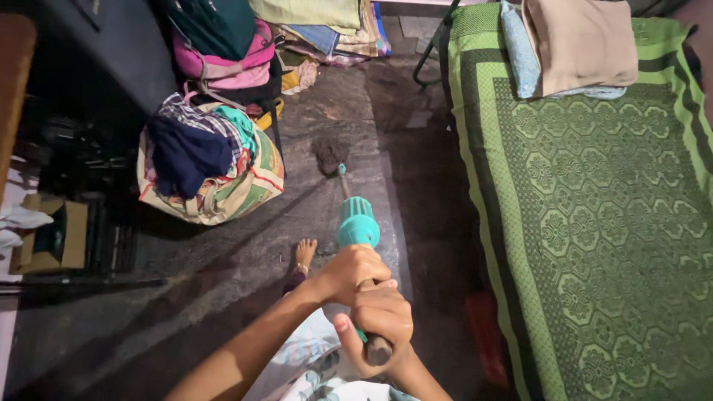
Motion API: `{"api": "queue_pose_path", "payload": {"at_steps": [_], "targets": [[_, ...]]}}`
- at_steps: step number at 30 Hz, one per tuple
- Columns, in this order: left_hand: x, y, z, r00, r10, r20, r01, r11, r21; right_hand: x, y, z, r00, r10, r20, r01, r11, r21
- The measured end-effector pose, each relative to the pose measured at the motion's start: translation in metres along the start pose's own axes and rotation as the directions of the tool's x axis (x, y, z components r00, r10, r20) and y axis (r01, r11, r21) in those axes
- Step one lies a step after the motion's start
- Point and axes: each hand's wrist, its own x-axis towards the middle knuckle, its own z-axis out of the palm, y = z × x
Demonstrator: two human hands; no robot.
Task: The person mops a tiled floor using a turquoise spin mop. They move the mop back and forth across the floor, navigating around a bed and a pile of clothes.
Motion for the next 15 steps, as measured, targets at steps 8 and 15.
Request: {"api": "queue_pose_path", "payload": {"at_steps": [8,15], "targets": [[0.065,-0.123,-0.044,0.999,-0.047,0.024,0.048,0.999,-0.021,0.074,0.119,-0.008,0.999,0.034,0.027,-0.032,0.996,-0.085],[0.127,-0.282,-0.094,0.999,-0.045,-0.024,0.044,0.998,-0.033,0.16,0.274,-0.009,0.978,0.063,0.201,-0.033,0.989,-0.145]]}}
